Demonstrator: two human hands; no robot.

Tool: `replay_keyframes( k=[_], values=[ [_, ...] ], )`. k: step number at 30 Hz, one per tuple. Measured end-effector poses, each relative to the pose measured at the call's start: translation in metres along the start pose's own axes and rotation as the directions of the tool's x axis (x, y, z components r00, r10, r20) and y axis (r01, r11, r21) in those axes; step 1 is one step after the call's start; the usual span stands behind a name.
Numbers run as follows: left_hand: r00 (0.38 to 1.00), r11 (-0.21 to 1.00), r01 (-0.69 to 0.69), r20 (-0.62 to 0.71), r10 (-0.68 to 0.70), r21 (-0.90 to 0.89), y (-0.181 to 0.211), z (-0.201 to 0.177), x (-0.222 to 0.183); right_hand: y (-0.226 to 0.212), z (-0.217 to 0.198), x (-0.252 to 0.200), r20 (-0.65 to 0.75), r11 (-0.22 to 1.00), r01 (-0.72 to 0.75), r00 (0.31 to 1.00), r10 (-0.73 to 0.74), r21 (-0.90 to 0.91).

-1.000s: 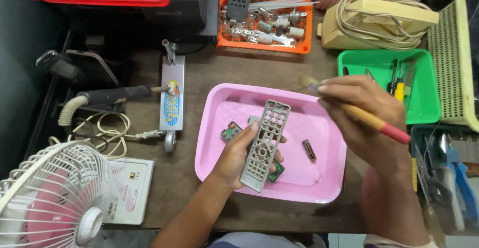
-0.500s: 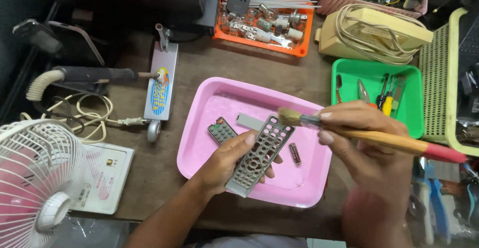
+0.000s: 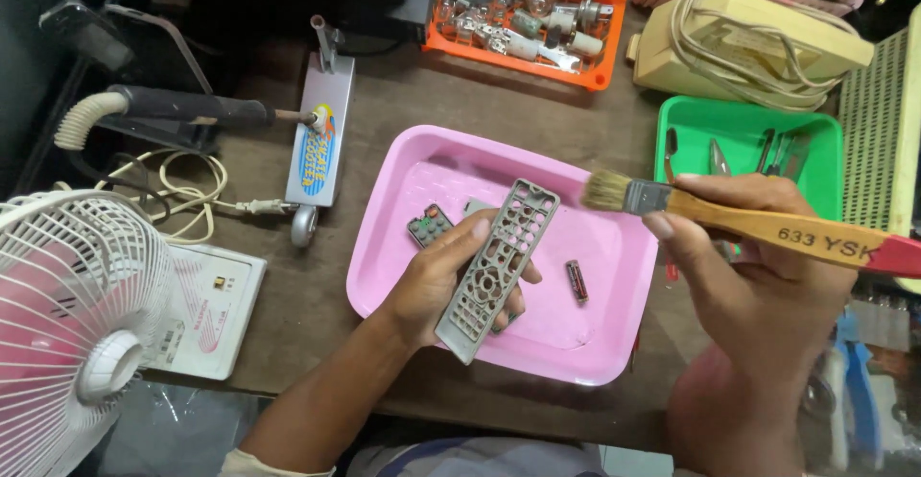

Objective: Cleaning the internal components of a remote control using a brush and cleaning solution on a workbench.

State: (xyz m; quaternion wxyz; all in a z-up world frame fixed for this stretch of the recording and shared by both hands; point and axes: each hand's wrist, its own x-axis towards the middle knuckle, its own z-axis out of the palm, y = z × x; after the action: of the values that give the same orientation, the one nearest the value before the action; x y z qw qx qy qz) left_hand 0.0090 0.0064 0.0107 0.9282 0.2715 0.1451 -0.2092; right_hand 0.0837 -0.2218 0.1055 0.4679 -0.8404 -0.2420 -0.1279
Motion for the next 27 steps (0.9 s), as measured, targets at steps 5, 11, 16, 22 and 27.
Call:
replay_keyframes(
  k=[5,11,16,22,27],
  values=[
    [1.0,0.999,0.016,0.02,-0.015,-0.028,-0.005,-0.004,0.004,-0.013,0.014,0.002,0.081,0.983,0.152,0.986,-0.144,-0.103],
    [0.998,0.998,0.007,0.056,-0.003,-0.065,-0.001,-0.004,0.0,-0.021,0.022,0.009,0.259,0.984,0.178,0.95,-0.174,0.01],
    [0.995,0.995,0.002,0.104,0.008,-0.097,-0.006,-0.01,-0.001,-0.024,0.01,0.004,0.22,0.986,-0.081,0.974,0.048,0.143],
    [0.995,1.0,0.005,0.095,-0.005,-0.004,-0.008,-0.007,0.0,0.001,0.021,0.001,0.152,0.974,0.211,0.968,-0.197,-0.078],
    [0.995,1.0,0.025,0.093,-0.026,0.011,-0.005,-0.005,-0.002,-0.013,0.006,-0.009,0.105,0.991,-0.035,0.994,0.022,0.127]
  ],
)
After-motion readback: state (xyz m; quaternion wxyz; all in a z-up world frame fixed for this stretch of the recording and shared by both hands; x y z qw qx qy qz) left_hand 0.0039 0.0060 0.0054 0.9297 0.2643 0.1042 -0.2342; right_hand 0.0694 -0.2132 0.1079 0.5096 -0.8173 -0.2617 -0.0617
